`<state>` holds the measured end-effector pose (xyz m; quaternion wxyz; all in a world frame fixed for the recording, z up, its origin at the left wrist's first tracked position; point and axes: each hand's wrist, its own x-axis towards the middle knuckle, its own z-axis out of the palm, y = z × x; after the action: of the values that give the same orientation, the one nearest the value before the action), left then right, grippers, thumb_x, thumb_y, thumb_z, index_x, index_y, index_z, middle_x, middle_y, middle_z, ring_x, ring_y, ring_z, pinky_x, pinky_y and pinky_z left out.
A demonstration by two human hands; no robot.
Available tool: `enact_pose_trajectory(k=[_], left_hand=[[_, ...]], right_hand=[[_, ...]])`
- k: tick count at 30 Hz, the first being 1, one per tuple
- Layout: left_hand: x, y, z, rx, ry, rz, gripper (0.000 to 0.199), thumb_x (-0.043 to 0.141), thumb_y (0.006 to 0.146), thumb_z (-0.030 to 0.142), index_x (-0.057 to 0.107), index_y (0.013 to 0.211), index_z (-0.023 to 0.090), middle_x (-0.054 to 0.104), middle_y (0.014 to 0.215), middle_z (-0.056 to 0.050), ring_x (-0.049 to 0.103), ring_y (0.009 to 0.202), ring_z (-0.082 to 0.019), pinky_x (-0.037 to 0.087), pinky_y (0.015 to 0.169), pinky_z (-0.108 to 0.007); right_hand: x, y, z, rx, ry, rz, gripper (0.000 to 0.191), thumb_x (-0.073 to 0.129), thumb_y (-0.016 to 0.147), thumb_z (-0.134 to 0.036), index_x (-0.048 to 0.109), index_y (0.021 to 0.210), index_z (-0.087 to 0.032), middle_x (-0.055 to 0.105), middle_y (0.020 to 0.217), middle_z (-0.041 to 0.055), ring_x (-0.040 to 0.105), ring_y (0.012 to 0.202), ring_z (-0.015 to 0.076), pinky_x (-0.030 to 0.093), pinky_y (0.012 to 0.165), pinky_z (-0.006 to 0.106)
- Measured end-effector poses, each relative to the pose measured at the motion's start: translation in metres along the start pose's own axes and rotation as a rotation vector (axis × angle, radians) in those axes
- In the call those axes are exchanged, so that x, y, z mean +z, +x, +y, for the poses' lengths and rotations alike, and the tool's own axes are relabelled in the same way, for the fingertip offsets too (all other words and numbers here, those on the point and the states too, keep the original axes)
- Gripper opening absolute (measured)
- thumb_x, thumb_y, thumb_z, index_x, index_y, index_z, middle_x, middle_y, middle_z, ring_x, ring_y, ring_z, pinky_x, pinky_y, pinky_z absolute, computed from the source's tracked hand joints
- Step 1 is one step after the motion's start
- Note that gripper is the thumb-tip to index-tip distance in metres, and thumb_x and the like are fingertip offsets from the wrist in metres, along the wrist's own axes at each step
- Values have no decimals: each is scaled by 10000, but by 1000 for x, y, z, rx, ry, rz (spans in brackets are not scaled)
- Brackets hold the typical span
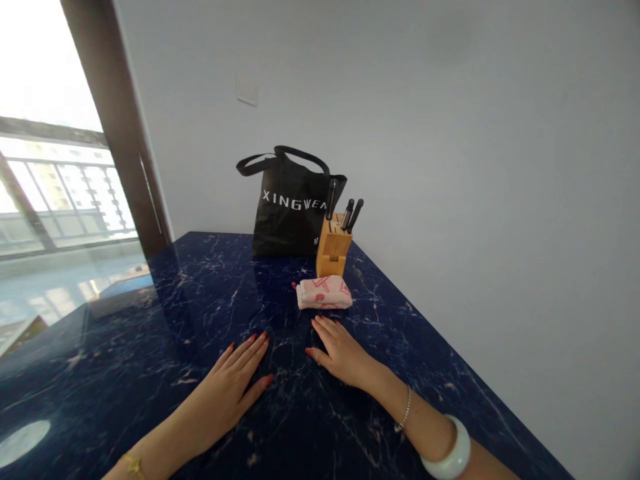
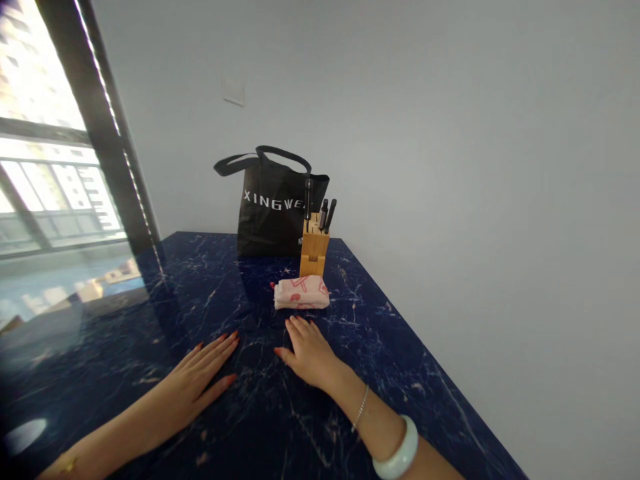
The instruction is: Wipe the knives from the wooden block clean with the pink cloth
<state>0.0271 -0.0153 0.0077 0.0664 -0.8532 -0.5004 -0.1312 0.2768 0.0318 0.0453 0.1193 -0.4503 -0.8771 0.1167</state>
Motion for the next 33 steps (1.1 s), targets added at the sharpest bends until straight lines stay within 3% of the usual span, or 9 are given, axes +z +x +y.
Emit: enact_pose_trajectory(k=[10, 33], left_hand=[[1, 0, 0, 2, -19, 43, 558, 306, 853, 456, 167, 1349, 243, 264, 1381, -41, 292, 1240, -224, 263, 1004, -416], [-3, -1, 2, -1, -33, 20, 550, 299, 859, 445, 157, 1351, 244, 244, 1389, -30, 268, 1251, -226, 256, 1006, -432]], right_hand=[[0, 0, 0, -3, -9, 0, 634, 256, 849, -511, 255, 1330, -98, 231, 1384, 128, 178, 1279, 234, 152, 1042, 405], [-1, -1, -1, 1, -7, -3, 628, 269, 849, -506, 259, 1328, -100, 231, 1383, 127, 186, 1277, 233, 155, 1041, 413]])
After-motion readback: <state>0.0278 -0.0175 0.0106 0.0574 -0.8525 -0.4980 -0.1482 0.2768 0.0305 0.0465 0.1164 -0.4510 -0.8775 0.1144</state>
